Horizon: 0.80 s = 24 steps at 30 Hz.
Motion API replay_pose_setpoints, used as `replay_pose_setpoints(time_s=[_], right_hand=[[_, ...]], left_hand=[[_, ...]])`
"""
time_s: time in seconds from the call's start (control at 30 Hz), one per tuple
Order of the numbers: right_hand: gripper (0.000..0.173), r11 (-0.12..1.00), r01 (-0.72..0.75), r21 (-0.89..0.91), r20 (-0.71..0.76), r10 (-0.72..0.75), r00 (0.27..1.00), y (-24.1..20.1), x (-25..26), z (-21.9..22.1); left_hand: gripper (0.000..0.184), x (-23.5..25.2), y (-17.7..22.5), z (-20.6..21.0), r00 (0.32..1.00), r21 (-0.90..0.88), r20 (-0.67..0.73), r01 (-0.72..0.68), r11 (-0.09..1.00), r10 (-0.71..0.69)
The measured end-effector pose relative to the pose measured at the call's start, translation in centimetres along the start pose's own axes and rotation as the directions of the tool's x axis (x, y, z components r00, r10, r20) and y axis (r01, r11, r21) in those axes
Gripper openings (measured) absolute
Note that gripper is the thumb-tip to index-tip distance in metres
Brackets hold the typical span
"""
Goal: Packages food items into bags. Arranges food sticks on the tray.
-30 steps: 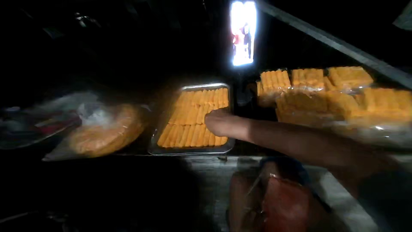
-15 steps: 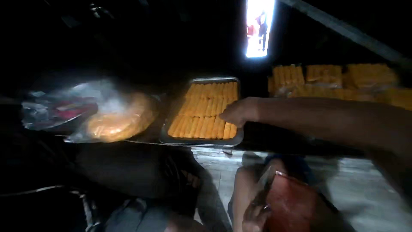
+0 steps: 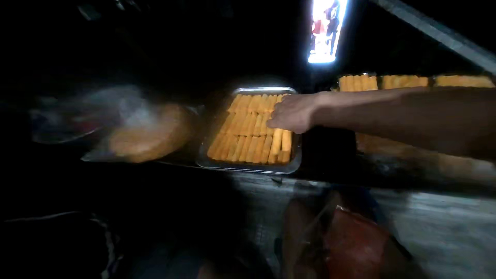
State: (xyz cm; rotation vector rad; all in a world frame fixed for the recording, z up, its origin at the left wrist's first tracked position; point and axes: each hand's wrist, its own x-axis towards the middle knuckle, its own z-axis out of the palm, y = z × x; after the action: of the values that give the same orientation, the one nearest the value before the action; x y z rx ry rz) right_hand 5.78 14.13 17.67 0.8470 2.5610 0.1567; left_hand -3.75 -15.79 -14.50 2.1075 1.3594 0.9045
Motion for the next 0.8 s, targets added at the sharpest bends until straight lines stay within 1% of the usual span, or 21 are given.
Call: replay_pose_setpoints(time_s=[0.1, 0.13, 0.17, 0.2, 0.23, 0.27, 0.3, 0.33, 0.37, 0.4, 0.43, 0.47, 0.5, 0.53, 0.57, 0.6, 0.63, 0.67, 0.7, 0.77, 0.8], right_hand=[[0.055, 0.984, 0.032, 0.176, -0.064, -0.021, 0.998, 0.0, 1.0, 1.0], [0.058, 0.972, 0.044, 0.232, -0.091, -0.024, 0.996, -0.3, 1.6, 1.8], [0.061, 0.961, 0.061, 0.270, -0.116, -0.030, 0.993, -0.5, 2.2, 2.6], [0.063, 0.953, 0.076, 0.294, -0.138, -0.036, 0.990, -0.8, 2.7, 3.4], [0.066, 0.948, 0.097, 0.302, -0.174, -0.045, 0.984, -0.9, 3.1, 4.2], [0.069, 0.951, 0.121, 0.286, -0.211, -0.061, 0.976, -0.9, 3.6, 4.9], [0.073, 0.954, 0.136, 0.268, -0.228, -0.075, 0.971, -0.8, 3.9, 5.5], [0.077, 0.956, 0.150, 0.254, -0.237, -0.089, 0.967, -0.7, 4.1, 6.0], [0.080, 0.955, 0.174, 0.241, -0.263, -0.108, 0.959, -0.5, 4.3, 6.5], [0.081, 0.951, 0.199, 0.237, -0.293, -0.126, 0.948, -0.4, 4.4, 7.0], [0.083, 0.946, 0.223, 0.235, -0.317, -0.142, 0.938, -0.2, 4.7, 7.5], [0.083, 0.944, 0.235, 0.232, -0.326, -0.152, 0.933, -0.1, 4.9, 7.7], [0.081, 0.942, 0.244, 0.231, -0.338, -0.158, 0.928, 0.0, 5.1, 7.8], [0.080, 0.941, 0.242, 0.237, -0.338, -0.154, 0.929, 0.0, 5.2, 7.8], [0.079, 0.939, 0.238, 0.249, -0.323, -0.151, 0.934, -0.1, 5.2, 7.5], [0.078, 0.938, 0.236, 0.253, -0.309, -0.153, 0.939, -0.1, 5.2, 7.3], [0.078, 0.938, 0.238, 0.250, -0.301, -0.158, 0.940, -0.1, 5.2, 7.1], [0.077, 0.940, 0.243, 0.240, -0.305, -0.164, 0.938, 0.0, 5.3, 7.1], [0.075, 0.938, 0.252, 0.240, -0.313, -0.171, 0.934, 0.0, 5.4, 7.2], [0.074, 0.939, 0.250, 0.234, -0.312, -0.171, 0.935, 0.1, 5.4, 7.0], [0.073, 0.942, 0.246, 0.227, -0.304, -0.172, 0.937, 0.1, 5.5, 6.8]], left_hand=[[0.021, 0.0, -0.2, 0.3, 1.000, 0.040, -0.011, -0.005, 0.999, 0.006], [0.021, 0.3, 0.5, -0.1, 0.999, 0.060, 0.018, 0.030, 0.998, -0.031], [0.022, 1.3, 2.3, -1.5, 0.976, 0.087, 0.146, 0.150, 0.985, -0.162], [0.025, 3.4, 5.0, -3.7, 0.865, 0.144, 0.351, 0.329, 0.933, -0.359], [0.027, 4.6, 6.1, -4.6, 0.790, 0.171, 0.431, 0.403, 0.899, -0.436], [0.024, 3.4, 5.1, -3.7, 0.876, 0.123, 0.330, 0.331, 0.936, -0.353], [0.020, 1.5, 2.5, -1.7, 0.981, 0.061, 0.120, 0.147, 0.987, -0.154], [0.019, 0.8, 1.3, -0.7, 0.998, 0.050, 0.025, 0.053, 0.997, -0.054], [0.021, 1.6, 2.6, -1.8, 0.975, 0.075, 0.147, 0.159, 0.984, -0.169], [0.026, 3.8, 5.1, -3.8, 0.847, 0.143, 0.372, 0.352, 0.925, -0.380], [0.029, 5.1, 6.0, -4.6, 0.751, 0.186, 0.469, 0.430, 0.883, -0.465], [0.026, 3.9, 4.9, -3.6, 0.845, 0.146, 0.375, 0.351, 0.925, -0.380], [0.023, 1.8, 2.3, -1.6, 0.962, 0.084, 0.193, 0.178, 0.981, -0.191], [0.022, 0.9, 0.8, -0.6, 0.993, 0.032, 0.084, 0.075, 0.997, -0.077], [0.022, 1.0, 0.9, -0.8, 0.992, 0.010, 0.090, 0.087, 0.996, -0.088], [0.024, 2.0, 2.5, -2.2, 0.967, 0.013, 0.182, 0.181, 0.983, -0.180], [0.027, 4.0, 5.2, -4.4, 0.899, 0.030, 0.315, 0.312, 0.950, -0.305], [0.028, 5.4, 7.2, -5.8, 0.859, 0.049, 0.357, 0.374, 0.926, -0.366], [0.029, 6.1, 8.3, -6.5, 0.852, 0.054, 0.357, 0.390, 0.919, -0.383], [0.029, 6.2, 8.8, -6.8, 0.862, -0.002, 0.331, 0.407, 0.913, -0.384], [0.031, 6.2, 8.7, -6.9, 0.843, -0.022, 0.359, 0.437, 0.899, -0.401]])
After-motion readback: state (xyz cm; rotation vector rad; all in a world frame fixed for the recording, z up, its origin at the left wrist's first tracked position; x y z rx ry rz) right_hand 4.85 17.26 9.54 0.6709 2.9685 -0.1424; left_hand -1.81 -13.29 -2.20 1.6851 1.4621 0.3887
